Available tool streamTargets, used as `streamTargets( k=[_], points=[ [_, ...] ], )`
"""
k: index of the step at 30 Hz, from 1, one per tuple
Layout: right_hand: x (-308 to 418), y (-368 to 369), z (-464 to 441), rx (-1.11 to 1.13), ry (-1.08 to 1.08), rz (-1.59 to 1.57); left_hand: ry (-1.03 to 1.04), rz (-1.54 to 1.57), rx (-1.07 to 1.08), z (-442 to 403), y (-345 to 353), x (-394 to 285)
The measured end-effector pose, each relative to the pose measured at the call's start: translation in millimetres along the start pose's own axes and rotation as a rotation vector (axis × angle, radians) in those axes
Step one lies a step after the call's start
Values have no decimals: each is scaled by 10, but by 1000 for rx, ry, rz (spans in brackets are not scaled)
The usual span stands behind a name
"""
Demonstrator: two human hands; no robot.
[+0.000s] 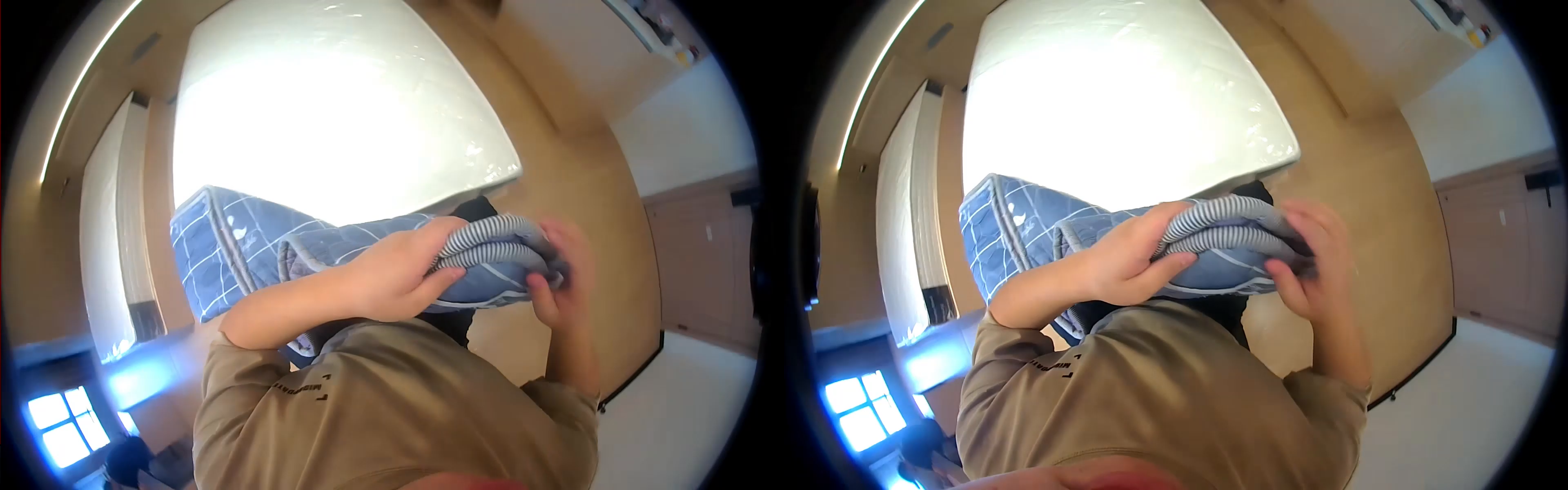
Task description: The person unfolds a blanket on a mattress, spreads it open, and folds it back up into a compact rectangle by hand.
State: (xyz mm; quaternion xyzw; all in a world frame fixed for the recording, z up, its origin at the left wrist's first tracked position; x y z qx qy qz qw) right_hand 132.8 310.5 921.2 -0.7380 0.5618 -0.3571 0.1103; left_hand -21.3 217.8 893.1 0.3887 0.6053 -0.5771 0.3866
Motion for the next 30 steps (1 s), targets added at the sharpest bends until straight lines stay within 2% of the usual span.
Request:
streamTargets(
  k=[1,4,5,8,9,14,17,20,22,24,26,29,30],
  points=[
    [13,14,27,-36,10,-60,3,-5,-3,38,-23,-5],
    [-49,173,103,136,100,-168,-7,-25,9,134,-27,-48],
    [-67,187,145,108,127,-244,-18,-36,33,165,2,-42],
    [114,154,8,92,4,-309,0,-57,82,236,33,-100],
    [183,134,-24,35,-15,-300,33,-58,83,271,39,-136],
    [410,125,-109,31,-114,-185,195,-138,-19,424,57,-278],
    [438,54,-119,-7,-162,-36,127,-150,27,456,27,-268],
    [342,-181,-272,-93,-160,109,281,-289,-149,594,-240,-62],
    [-25,-488,-274,-298,-73,152,134,-518,-228,730,-550,228],
    [-374,-660,-350,-389,-52,62,-31,-618,-287,846,-772,704],
    [-631,-725,-460,-394,-20,91,-610,-534,160,891,-694,1378],
    [-984,-764,-682,-361,10,157,-595,-429,261,929,-508,1813],
    [-1118,-783,-789,-344,18,183,-692,-386,252,927,-539,1924]
  ],
)
Point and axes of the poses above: each hand's wrist, its own z-axis away from the middle knuckle, its own y-axis out of the palm, x = y × z, the point moved 9 cm from there along -z, towards the middle knuckle, and after that the axes turned 11 degrees about -y, right-handed, at the moved point
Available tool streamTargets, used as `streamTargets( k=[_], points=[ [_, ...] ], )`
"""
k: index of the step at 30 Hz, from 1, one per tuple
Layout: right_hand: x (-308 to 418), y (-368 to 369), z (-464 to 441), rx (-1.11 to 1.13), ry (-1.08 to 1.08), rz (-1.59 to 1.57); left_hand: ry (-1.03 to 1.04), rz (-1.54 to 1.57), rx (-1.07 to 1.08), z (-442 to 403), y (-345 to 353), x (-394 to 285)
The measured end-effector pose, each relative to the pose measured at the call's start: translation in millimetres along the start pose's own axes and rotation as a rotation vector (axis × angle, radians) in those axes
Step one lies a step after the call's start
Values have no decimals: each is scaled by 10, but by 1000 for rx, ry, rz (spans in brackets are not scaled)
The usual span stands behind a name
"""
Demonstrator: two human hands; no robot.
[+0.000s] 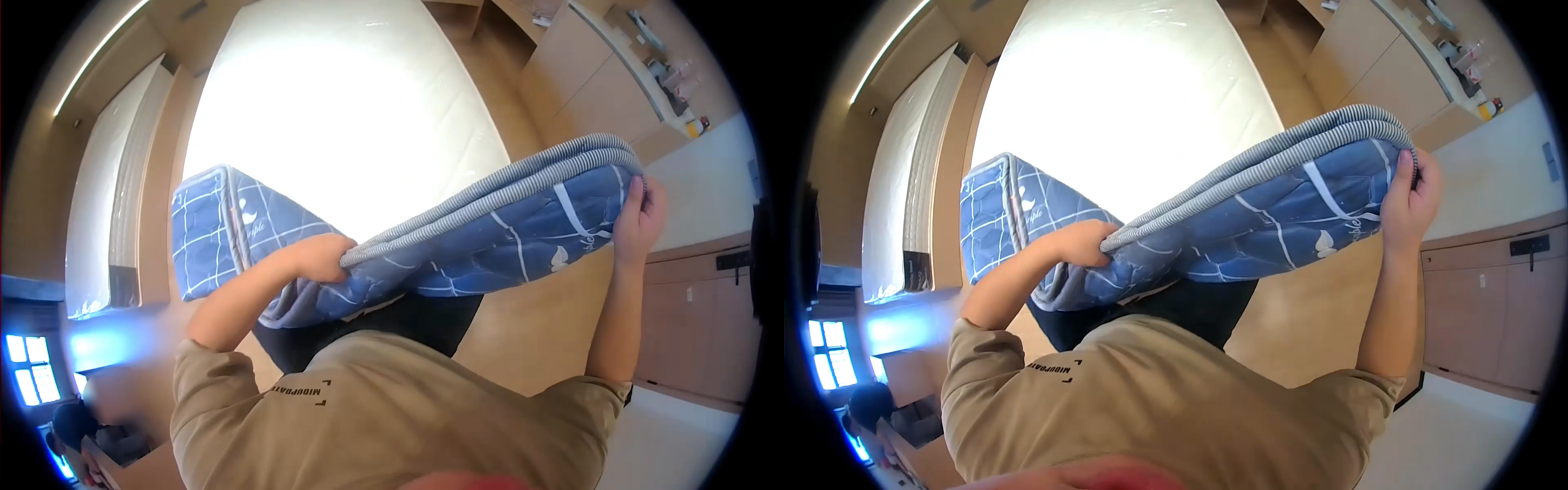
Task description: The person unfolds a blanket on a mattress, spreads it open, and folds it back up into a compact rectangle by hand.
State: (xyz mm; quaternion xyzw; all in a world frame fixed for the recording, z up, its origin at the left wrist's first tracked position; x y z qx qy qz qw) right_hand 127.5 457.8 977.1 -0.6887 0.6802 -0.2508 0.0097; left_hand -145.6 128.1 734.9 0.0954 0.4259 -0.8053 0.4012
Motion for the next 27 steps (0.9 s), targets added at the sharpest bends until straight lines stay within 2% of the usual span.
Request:
streamTargets(
  k=[2,4,5,6,7,8,9,10,11,12,13,14,15,16,18,19,20,22,24,25,26,27],
  points=[
    [-418,44,-203,91,73,129,93,13,-67,3,-273,-128],
    [-781,111,-526,175,141,273,-163,150,14,24,-732,-256],
    [-826,205,-768,198,124,332,99,11,-150,-273,-1004,-259],
    [-1148,338,-1007,243,136,395,134,-52,-227,-515,-1347,-371],
    [-1611,469,-1240,299,154,458,107,-98,-404,-849,-1793,-445],
    [-1987,480,-1397,223,96,666,38,-136,-589,-1141,-2227,-525],
    [-2394,518,-1415,159,40,871,55,-172,-996,-1188,-2601,-679],
    [-2599,619,-1350,90,-30,1071,30,-323,-1280,-1067,-2803,-937],
    [-2738,842,-1131,185,87,950,98,-311,-1379,-940,-2771,-1127],
    [-2793,1059,-753,288,211,827,255,-188,-1369,-875,-2612,-1176],
    [-2878,1268,-239,333,160,544,322,-150,-1272,-860,-2293,-1158],
    [-2557,1491,324,495,158,464,376,-97,-1174,-762,-1948,-1020],
    [-2761,1693,1182,744,312,198,354,-104,-1136,-646,-1567,-787],
    [-2905,1699,2103,842,534,184,332,-120,-1116,-539,-1161,-500],
    [-3047,1533,4114,903,1170,-117,-104,-37,-1050,-350,-301,629],
    [-2676,1495,4374,755,1490,-207,-374,0,-1105,-44,93,1190],
    [-2364,1587,4535,725,1583,-297,-670,114,-1149,456,502,1952],
    [-2232,1652,4623,609,1705,-416,-1242,453,-1187,1245,1235,2764],
    [-2100,1945,4330,443,1704,-476,-1373,1082,-1319,1678,1990,3488],
    [-2182,2185,4314,598,1706,-699,-1372,1347,-1227,1689,2084,3583],
    [-2240,2303,4264,543,1757,-614,-1338,1623,-1190,1656,2109,3600],
    [-2245,2440,4186,475,1801,-526,-1136,1899,-1135,1480,2398,4091]
  ],
)
Point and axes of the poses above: each hand's wrist, its own z-axis away from the middle knuckle, its own y-axis out of the palm, x = y × z, the point moved 9 cm from there along -z, towards the middle knuckle, and after that the axes turned 11 degrees about -y, right-handed, at the moved point
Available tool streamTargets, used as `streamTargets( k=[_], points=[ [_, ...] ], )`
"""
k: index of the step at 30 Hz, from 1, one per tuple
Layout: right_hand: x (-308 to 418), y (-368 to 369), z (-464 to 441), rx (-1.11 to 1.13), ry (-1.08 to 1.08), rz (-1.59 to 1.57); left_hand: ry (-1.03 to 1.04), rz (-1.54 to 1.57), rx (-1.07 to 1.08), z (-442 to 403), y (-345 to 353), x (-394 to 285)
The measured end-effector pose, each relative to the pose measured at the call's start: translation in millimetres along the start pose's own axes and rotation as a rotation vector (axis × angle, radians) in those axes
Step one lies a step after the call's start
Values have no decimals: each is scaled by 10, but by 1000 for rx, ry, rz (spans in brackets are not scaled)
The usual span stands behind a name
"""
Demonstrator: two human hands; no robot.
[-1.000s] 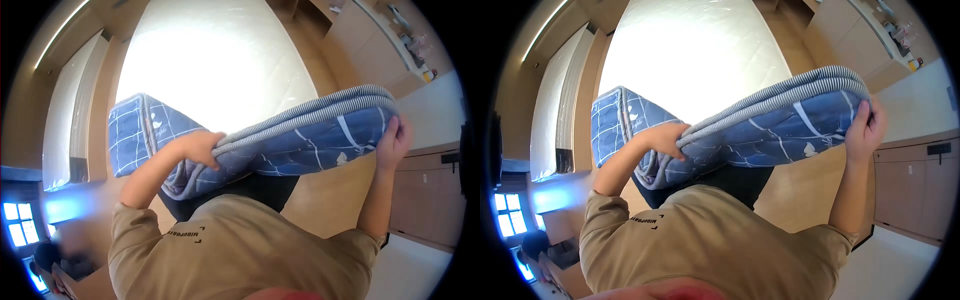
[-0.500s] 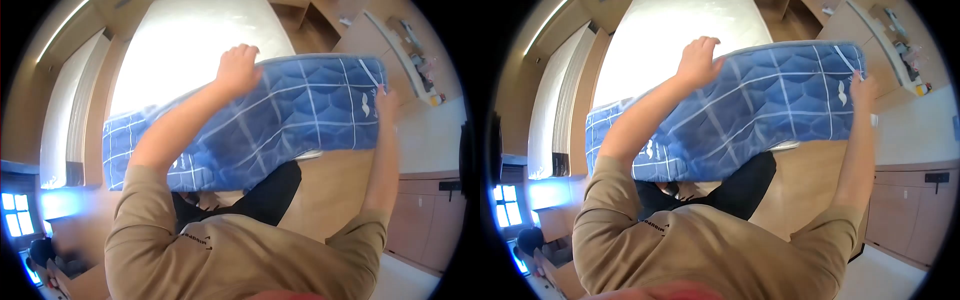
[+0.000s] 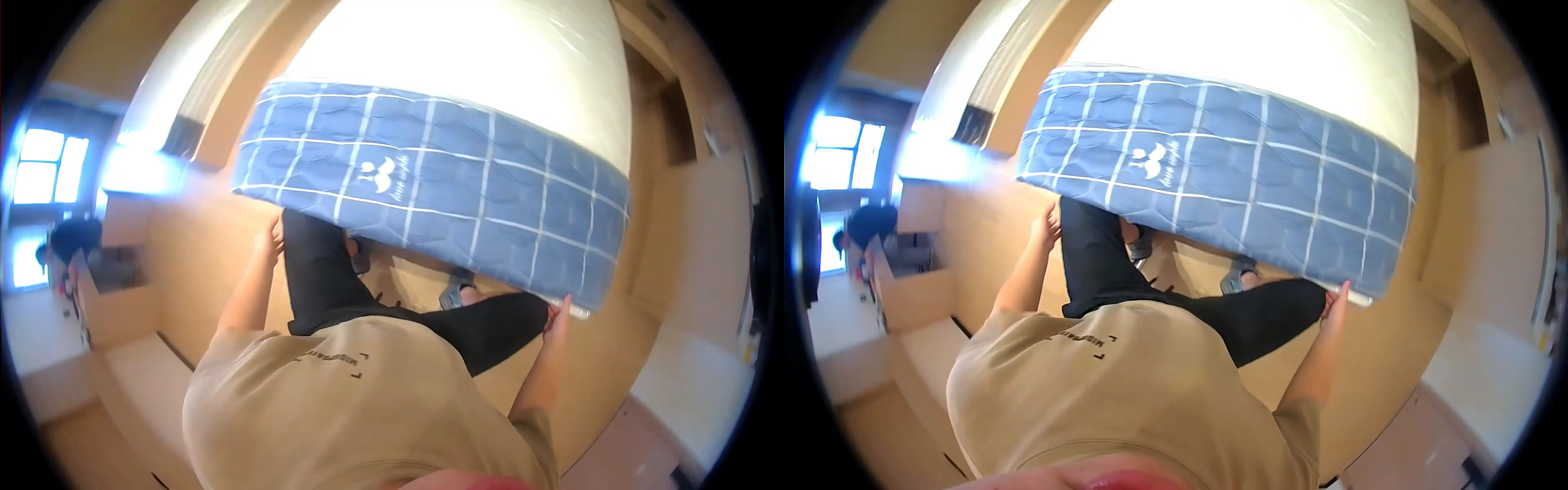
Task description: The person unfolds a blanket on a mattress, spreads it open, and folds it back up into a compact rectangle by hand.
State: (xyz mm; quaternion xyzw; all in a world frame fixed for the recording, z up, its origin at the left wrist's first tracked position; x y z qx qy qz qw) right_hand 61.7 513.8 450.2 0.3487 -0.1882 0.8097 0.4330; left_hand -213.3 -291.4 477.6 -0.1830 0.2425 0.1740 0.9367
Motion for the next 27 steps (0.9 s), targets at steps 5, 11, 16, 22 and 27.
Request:
streamTargets(
  k=[5,11,16,22,27],
  points=[
    [-33,-421,-833,-196,-119,40,-44,376,365,-750,413,-452],
    [1338,7,-243,-190,-438,361,76,692,421,-788,463,-1090],
    [1710,1585,-68,76,-626,714,156,1003,426,-1203,41,-1461],
    [1307,5048,496,615,-892,1239,102,1139,464,-1937,-391,-1645],
    [810,7602,1191,888,-1473,1417,190,1267,289,-2457,-402,-1492]
  ],
)
Point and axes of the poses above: each hand's wrist, its own z-axis away from the middle knuckle, its own y-axis out of the palm, x = y × z, the point moved 9 cm from there along -z, towards the middle knuckle, and after that the axes turned 11 degrees about -y, right-handed, at the moved point
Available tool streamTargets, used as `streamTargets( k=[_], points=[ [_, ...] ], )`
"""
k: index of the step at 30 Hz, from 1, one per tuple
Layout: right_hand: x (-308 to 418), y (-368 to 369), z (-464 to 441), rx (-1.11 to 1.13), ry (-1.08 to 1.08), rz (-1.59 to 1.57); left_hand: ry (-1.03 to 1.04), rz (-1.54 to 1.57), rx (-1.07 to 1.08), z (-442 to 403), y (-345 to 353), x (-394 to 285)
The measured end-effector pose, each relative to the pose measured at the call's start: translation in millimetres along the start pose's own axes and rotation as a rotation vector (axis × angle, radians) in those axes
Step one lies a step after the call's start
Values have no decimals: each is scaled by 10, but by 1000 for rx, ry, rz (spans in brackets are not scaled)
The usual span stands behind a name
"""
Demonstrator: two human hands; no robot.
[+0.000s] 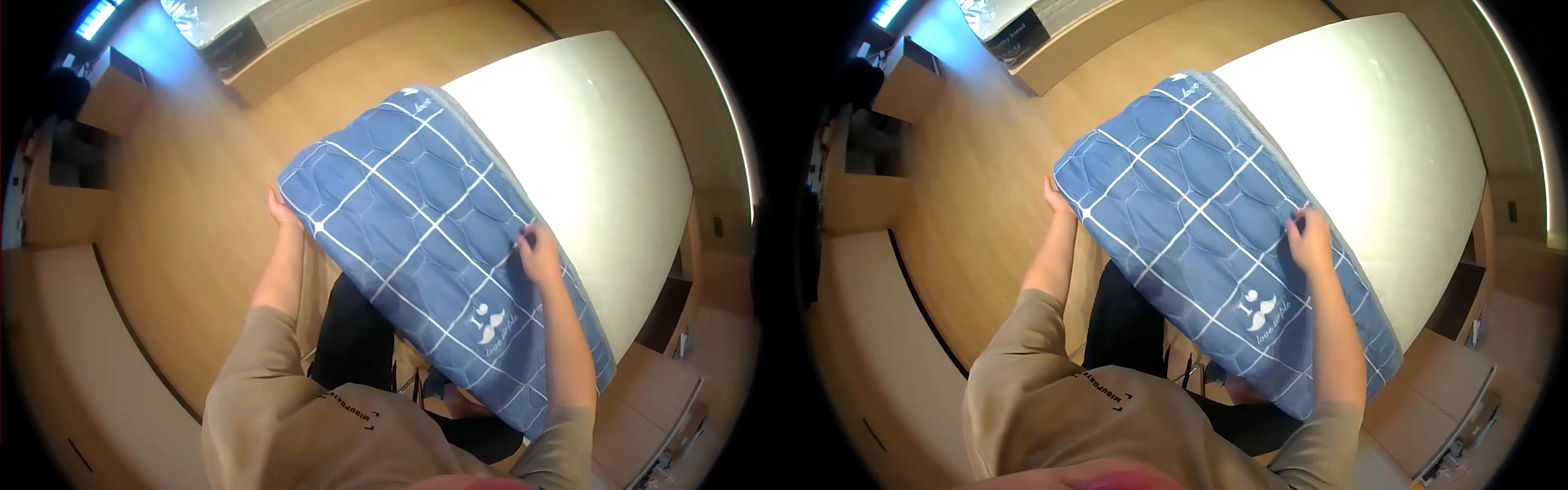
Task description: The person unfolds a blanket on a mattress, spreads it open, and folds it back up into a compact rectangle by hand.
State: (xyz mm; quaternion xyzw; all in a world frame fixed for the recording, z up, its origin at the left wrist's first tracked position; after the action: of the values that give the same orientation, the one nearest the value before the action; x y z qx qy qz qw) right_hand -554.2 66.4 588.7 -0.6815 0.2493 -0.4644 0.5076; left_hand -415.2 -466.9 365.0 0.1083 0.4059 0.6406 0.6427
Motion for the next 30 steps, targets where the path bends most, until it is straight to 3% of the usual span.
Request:
streamTargets(
  k=[2,6,10,12,14,15,16,17,20,21,23,24,27,30],
  points=[
    [260,76,-656,-8,-7,131,26,15,84,-424,-393,142],
    [213,511,-1321,153,170,6,-176,136,290,-659,-306,232],
    [67,735,-1537,394,199,-224,-165,83,324,-777,54,41],
    [258,264,-1573,51,85,-432,-54,83,283,-850,90,-197],
    [-8,345,-1425,-12,249,-517,-60,25,210,-1012,-132,-448],
    [22,416,-1419,-59,175,-424,-89,-15,153,-1180,-299,-480],
    [-23,561,-1323,-28,279,-365,-112,-64,103,-1300,-398,-560],
    [-100,657,-1289,-28,191,-185,-133,-121,54,-1410,-429,-617],
    [-200,904,-1316,-11,65,129,-220,-433,78,-1730,-523,-541],
    [-178,883,-1326,8,59,185,-342,-433,122,-1900,-651,-510],
    [-70,825,-1247,-57,16,318,32,-559,-70,-1966,-551,-1042],
    [-9,795,-1213,-71,96,419,225,-615,-166,-1859,-440,-1318],
    [156,686,-1147,-108,266,670,460,-530,-174,-1421,-94,-1780],
    [230,622,-1207,26,387,600,305,-1010,-443,-1612,-554,-1506]
  ],
)
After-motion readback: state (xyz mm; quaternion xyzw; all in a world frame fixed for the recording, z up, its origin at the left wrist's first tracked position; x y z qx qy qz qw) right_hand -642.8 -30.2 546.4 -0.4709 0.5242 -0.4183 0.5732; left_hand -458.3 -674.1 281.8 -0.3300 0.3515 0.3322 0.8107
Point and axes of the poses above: each hand's wrist, its own z-axis away from the middle knuckle, its own y-axis out of the palm, x = y × z, the point moved 9 cm from there along -z, towards the middle knuckle, and after that the axes turned 11 degrees about -y, right-handed, at the moved point
